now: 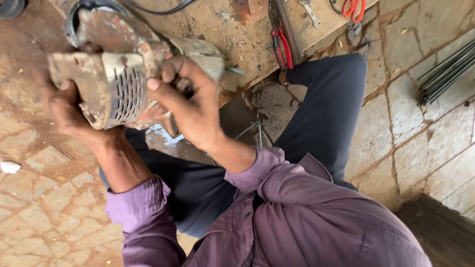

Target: The person disassembles a pump motor by hand and with a hammer, removes the internal stator, and applies a substance to the coils with a small brush.

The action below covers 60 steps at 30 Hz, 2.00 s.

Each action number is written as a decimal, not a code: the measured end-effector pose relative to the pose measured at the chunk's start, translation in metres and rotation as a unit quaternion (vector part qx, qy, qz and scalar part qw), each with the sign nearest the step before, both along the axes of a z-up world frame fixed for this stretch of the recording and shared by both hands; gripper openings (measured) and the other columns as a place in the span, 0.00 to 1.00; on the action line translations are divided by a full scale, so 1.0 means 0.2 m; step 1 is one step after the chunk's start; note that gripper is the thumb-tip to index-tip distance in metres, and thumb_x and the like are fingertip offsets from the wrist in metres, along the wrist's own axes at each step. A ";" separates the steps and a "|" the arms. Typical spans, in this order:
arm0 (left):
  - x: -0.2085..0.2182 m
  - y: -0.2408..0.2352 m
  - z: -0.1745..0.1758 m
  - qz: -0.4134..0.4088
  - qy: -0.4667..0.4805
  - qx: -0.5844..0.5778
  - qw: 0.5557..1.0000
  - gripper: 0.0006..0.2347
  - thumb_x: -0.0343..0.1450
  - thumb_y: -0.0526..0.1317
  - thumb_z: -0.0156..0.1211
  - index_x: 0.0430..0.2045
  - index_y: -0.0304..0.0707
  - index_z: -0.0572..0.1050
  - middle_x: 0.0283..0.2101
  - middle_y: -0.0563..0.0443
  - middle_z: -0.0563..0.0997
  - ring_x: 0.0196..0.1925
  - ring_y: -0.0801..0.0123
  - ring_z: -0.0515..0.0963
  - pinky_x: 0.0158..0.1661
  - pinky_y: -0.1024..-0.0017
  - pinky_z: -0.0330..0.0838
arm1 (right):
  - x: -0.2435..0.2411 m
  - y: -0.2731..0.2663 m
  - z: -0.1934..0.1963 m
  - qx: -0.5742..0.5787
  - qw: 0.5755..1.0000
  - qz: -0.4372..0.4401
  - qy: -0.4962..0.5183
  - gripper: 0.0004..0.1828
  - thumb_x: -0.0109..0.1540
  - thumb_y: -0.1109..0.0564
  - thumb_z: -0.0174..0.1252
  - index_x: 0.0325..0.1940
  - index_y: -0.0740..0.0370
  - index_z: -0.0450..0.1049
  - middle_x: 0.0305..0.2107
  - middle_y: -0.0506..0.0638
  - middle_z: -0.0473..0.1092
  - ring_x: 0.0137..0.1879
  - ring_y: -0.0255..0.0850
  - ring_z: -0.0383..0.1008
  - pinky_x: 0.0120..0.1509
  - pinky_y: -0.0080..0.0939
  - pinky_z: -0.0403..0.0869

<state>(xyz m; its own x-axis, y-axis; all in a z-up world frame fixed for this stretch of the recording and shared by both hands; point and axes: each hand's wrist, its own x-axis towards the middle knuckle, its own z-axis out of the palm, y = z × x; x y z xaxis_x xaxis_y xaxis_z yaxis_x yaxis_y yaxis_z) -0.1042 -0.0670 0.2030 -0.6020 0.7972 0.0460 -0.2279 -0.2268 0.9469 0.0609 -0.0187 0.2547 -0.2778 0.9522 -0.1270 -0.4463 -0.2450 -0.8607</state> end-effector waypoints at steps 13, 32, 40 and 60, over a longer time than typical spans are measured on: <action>0.59 0.07 0.22 0.001 0.379 -0.173 0.909 0.25 0.81 0.55 0.51 0.65 0.32 0.64 0.46 0.36 0.81 0.47 0.53 0.82 0.50 0.59 0.76 | 0.62 0.19 -0.37 -0.184 0.974 0.005 0.129 0.06 0.64 0.56 0.62 0.38 0.58 0.72 0.23 0.46 0.67 0.26 0.35 0.68 0.26 0.38 0.73; 0.15 -0.03 -0.49 -0.103 -0.221 -0.064 0.968 0.28 0.72 0.55 0.65 0.56 0.27 0.72 0.55 0.44 0.80 0.60 0.58 0.78 0.64 0.60 0.71 | 0.78 0.23 -0.44 -0.153 0.972 0.074 0.164 0.07 0.63 0.63 0.61 0.36 0.58 0.68 0.20 0.44 0.66 0.19 0.26 0.60 0.24 0.25 0.62; 0.26 -0.06 -0.24 -0.219 -0.234 0.054 0.946 0.42 0.65 0.51 0.77 0.69 0.19 0.63 0.62 0.40 0.77 0.60 0.62 0.77 0.64 0.66 0.68 | 0.79 0.20 -0.27 -0.219 0.965 0.024 0.145 0.07 0.62 0.66 0.58 0.34 0.59 0.67 0.20 0.44 0.66 0.26 0.28 0.67 0.21 0.27 0.65; 0.40 0.02 -0.41 -0.222 -0.185 0.062 0.955 0.49 0.64 0.46 0.80 0.72 0.17 0.50 0.67 0.34 0.76 0.69 0.57 0.76 0.71 0.67 0.68 | 1.02 0.36 -0.58 -0.293 0.943 -0.059 0.148 0.11 0.63 0.63 0.53 0.49 0.67 0.70 0.10 0.39 0.59 0.14 0.35 0.59 0.23 0.38 0.68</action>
